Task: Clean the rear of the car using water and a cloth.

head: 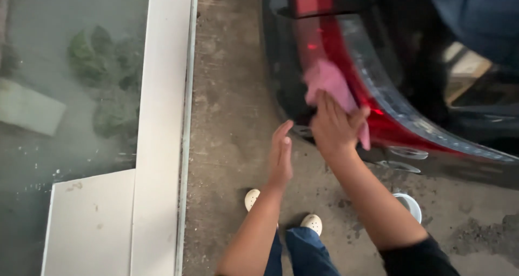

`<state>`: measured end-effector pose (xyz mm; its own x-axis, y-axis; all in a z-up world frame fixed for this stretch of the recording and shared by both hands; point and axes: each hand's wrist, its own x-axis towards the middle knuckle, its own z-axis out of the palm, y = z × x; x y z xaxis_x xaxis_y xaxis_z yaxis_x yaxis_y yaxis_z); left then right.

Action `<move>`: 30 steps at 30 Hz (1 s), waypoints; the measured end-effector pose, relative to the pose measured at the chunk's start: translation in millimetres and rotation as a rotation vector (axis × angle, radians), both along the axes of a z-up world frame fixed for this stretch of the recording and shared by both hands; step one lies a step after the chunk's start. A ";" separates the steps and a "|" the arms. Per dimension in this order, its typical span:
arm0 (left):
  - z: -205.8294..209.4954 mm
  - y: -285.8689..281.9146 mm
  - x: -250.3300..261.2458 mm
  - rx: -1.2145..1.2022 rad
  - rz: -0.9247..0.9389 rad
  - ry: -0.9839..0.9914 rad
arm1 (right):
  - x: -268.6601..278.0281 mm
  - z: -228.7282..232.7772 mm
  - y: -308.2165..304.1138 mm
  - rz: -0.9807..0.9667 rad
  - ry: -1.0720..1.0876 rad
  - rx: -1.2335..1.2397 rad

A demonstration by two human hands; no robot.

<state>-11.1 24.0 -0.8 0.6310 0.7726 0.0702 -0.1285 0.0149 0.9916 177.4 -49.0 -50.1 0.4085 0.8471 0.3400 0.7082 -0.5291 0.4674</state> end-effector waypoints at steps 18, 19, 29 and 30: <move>-50.7 20.8 43.4 -0.178 0.298 0.010 | -8.6 18.0 163.1 0.159 -0.051 -0.003; -59.2 21.5 43.5 -0.177 0.304 0.005 | -22.0 20.2 138.1 0.165 -0.055 -0.001; -105.1 5.6 19.8 -0.374 0.257 0.049 | -36.5 24.0 62.4 0.310 0.316 -0.084; -118.2 2.3 18.5 -0.406 0.279 0.028 | -32.7 26.0 83.3 0.265 0.297 -0.129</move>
<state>7.4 26.3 -118.9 0.3937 0.8738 -0.2853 -0.1562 0.3694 0.9160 144.8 34.3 -24.1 0.2348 0.9640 0.1247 0.9262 -0.2608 0.2724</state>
